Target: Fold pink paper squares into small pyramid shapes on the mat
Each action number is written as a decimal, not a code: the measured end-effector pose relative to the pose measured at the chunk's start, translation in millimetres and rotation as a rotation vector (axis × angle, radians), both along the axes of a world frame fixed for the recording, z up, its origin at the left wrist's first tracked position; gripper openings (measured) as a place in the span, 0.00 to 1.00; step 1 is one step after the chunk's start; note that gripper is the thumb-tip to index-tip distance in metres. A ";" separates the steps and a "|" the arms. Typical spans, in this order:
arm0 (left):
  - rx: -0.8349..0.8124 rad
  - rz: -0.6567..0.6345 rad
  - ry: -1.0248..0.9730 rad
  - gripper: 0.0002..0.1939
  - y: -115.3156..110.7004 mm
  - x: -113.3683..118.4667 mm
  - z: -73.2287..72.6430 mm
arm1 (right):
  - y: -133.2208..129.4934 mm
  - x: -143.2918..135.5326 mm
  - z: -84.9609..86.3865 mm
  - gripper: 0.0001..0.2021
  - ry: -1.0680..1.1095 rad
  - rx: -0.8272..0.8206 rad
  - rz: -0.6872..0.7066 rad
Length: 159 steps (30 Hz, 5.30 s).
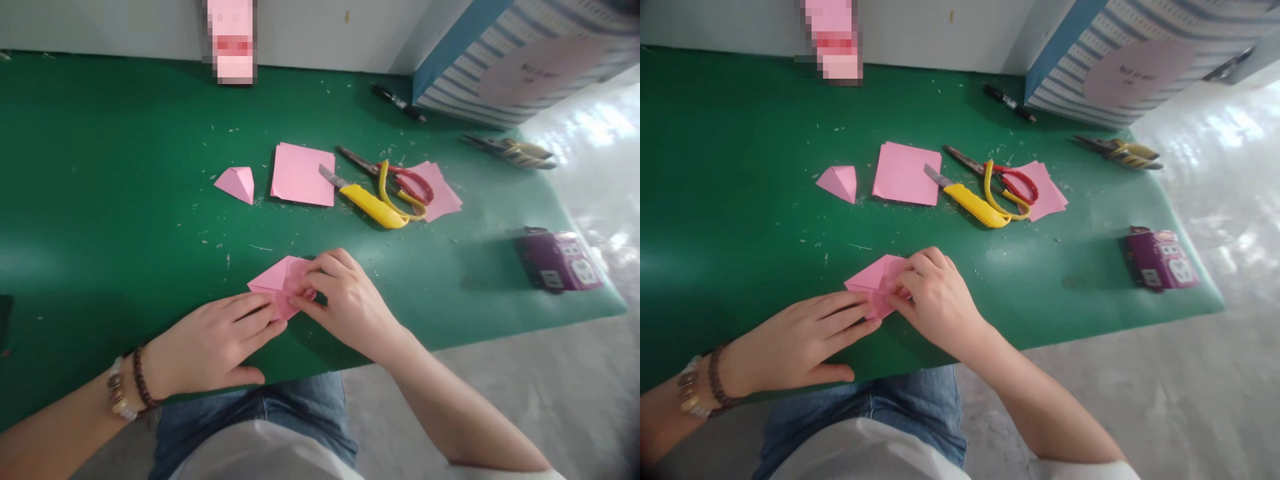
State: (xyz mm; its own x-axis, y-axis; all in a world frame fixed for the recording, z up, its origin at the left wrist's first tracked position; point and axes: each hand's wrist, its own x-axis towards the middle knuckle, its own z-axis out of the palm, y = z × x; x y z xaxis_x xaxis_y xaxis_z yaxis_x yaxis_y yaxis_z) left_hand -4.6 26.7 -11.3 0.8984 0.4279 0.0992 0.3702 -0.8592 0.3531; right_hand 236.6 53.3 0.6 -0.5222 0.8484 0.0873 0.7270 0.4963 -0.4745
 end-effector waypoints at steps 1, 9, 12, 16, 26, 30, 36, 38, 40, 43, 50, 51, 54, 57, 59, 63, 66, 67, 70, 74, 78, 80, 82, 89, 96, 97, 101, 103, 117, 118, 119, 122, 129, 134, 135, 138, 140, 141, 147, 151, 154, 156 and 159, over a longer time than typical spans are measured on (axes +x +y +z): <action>-0.003 0.000 0.001 0.30 0.2 -0.2 0.0 | 0.3 -0.2 0.3 0.05 -0.001 -0.007 -0.003; -0.019 -0.008 -0.010 0.30 3.2 -0.5 0.2 | 1.3 0.0 -1.7 0.05 -0.007 -0.021 -0.005; -0.029 -0.016 -0.012 0.31 4.0 -0.5 0.1 | 1.3 0.4 -1.9 0.06 -0.007 -0.014 -0.002; -0.054 -0.012 -0.022 0.31 4.4 -0.9 -0.4 | 0.3 0.5 -1.5 0.07 -0.002 -0.013 0.001; -0.078 0.013 -0.016 0.32 5.1 0.8 0.8 | -8.7 6.9 -0.6 0.04 0.116 0.117 -0.019; -0.095 0.029 -0.013 0.33 5.1 0.5 1.3 | -48.2 7.7 11.4 0.09 0.331 -0.095 -0.177; -0.114 0.055 -0.008 0.34 4.7 -1.9 0.6 | -96.3 -2.0 11.8 0.08 0.528 -0.728 -0.215; -0.111 0.050 0.002 0.34 4.3 -2.4 0.2 | -96.6 -3.9 9.7 0.08 0.539 -0.733 -0.234; -0.109 0.045 0.004 0.35 4.2 -2.7 -0.1 | -93.5 -4.6 8.9 0.08 0.533 -0.718 -0.238; -0.110 0.043 0.003 0.36 4.4 -2.6 -0.2 | -89.6 -4.6 10.0 0.08 0.507 -0.694 -0.217; -0.125 0.038 0.009 0.34 5.1 -2.3 0.2 | -88.3 -2.5 12.4 0.12 0.368 -0.582 -0.244; -0.125 0.036 0.007 0.33 5.2 -2.4 0.3 | -87.8 -1.6 12.2 0.12 0.367 -0.568 -0.264; -0.121 0.032 0.009 0.33 5.3 -2.8 1.0 | -85.6 2.2 10.9 0.10 0.369 -0.547 -0.323; -0.112 0.036 0.011 0.33 5.1 -3.1 1.5 | -83.7 6.7 8.8 0.09 0.386 -0.547 -0.356; -0.108 0.039 0.017 0.32 4.8 -3.2 1.3 | -82.7 10.1 7.6 0.09 0.406 -0.539 -0.383; -0.105 0.035 0.017 0.32 4.6 -2.9 0.7 | -79.5 16.6 6.2 0.08 0.408 -0.465 -0.437; -0.112 0.034 0.019 0.32 6.0 -2.4 1.6 | -70.7 17.6 4.1 0.05 0.343 -0.254 -0.428; -0.116 0.028 0.024 0.33 6.7 -2.3 2.0 | -66.0 16.6 2.7 0.04 0.304 -0.147 -0.397; -0.126 0.008 0.030 0.37 8.1 -3.0 2.9 | -50.1 10.4 -2.8 0.03 0.162 0.119 -0.238; -0.114 0.072 0.005 0.45 6.2 -5.0 1.9 | -39.4 0.8 -10.0 0.06 -0.001 0.184 -0.141; -0.121 0.087 0.008 0.46 4.6 -4.8 1.3 | -45.0 -7.8 -12.6 0.10 -0.065 0.160 -0.083; -0.134 0.087 0.011 0.45 5.2 -3.8 1.9 | -48.9 -12.4 -12.5 0.11 -0.055 0.142 -0.050; -0.139 0.083 0.013 0.45 6.0 -3.3 2.4 | -52.0 -16.9 -12.4 0.12 -0.036 0.137 -0.032; -0.132 0.076 0.019 0.45 4.5 -3.9 -0.8 | -57.1 -24.0 -11.8 0.09 0.072 0.078 0.010; -0.043 -0.025 -0.004 0.39 11.2 -4.3 -1.4 | -18.8 22.0 -1.8 0.13 0.088 0.241 -0.133; -0.021 -0.036 -0.010 0.37 12.8 -5.0 -1.0 | -12.6 28.7 -2.1 0.15 0.040 0.259 -0.109; 0.050 -0.037 -0.060 0.27 17.7 -8.6 -0.4 | 0.5 40.4 -5.1 0.16 -0.060 0.249 0.096; 0.070 -0.028 -0.070 0.25 19.5 -9.8 0.2 | 0.5 39.2 -5.3 0.15 -0.051 0.253 0.167; 0.190 0.048 -0.071 0.22 7.8 1.0 0.1 | -12.8 28.0 -4.7 0.05 0.081 0.264 0.279; 0.192 0.046 -0.070 0.21 6.7 1.6 -0.1 | -12.5 26.5 -5.7 0.05 0.096 0.249 0.261; 0.193 0.042 -0.068 0.21 6.1 1.9 0.0 | -12.0 24.7 -6.6 0.05 0.109 0.229 0.242; 0.187 0.034 -0.061 0.21 5.3 1.9 0.5 | -10.5 19.3 -8.4 0.05 0.139 0.163 0.174; 0.138 0.019 -0.071 0.24 3.8 4.1 0.3 | -8.2 10.8 -7.4 0.02 0.137 0.096 0.089; 0.057 -0.007 0.007 0.31 5.5 5.0 0.3 | -6.6 6.2 -8.1 0.04 0.093 0.097 0.054; 0.043 -0.007 0.013 0.31 5.7 4.9 0.0 | -6.1 5.5 -8.2 0.05 0.084 0.098 0.050; 0.025 0.002 0.012 0.30 5.5 4.2 -1.2 | -4.8 3.6 -8.1 0.06 0.070 0.093 0.043; 0.023 0.011 0.005 0.31 5.0 3.9 -1.8 | -4.2 2.8 -7.6 0.06 0.070 0.079 0.036; 0.022 0.014 0.001 0.31 4.7 3.8 -1.9 | -4.0 2.5 -7.3 0.06 0.070 0.070 0.029; 0.014 0.011 -0.015 0.33 5.0 3.4 -0.4 | -4.1 0.8 -7.4 0.07 0.054 0.021 -0.007; 0.012 -0.004 -0.029 0.29 5.9 3.2 -0.8 | -5.1 -0.2 -8.6 0.07 0.053 0.024 -0.020; 0.000 -0.003 -0.037 0.28 6.4 2.9 -1.4 | -5.5 -0.3 -9.4 0.07 0.054 0.022 -0.019; -0.016 -0.003 -0.028 0.28 6.9 2.6 -1.3 | -5.4 -0.3 -9.5 0.06 0.057 0.022 -0.014; -0.032 -0.013 -0.018 0.29 7.9 2.3 -1.0 | -5.0 -0.5 -9.3 0.07 0.056 0.018 -0.009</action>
State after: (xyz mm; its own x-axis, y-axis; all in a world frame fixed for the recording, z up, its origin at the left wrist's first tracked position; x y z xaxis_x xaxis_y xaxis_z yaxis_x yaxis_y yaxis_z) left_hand -2.3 34.6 -12.3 0.9020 0.4195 0.1021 0.3524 -0.8520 0.3872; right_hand 236.1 48.3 -8.7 -0.5084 0.8510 0.1316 0.7041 0.4988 -0.5055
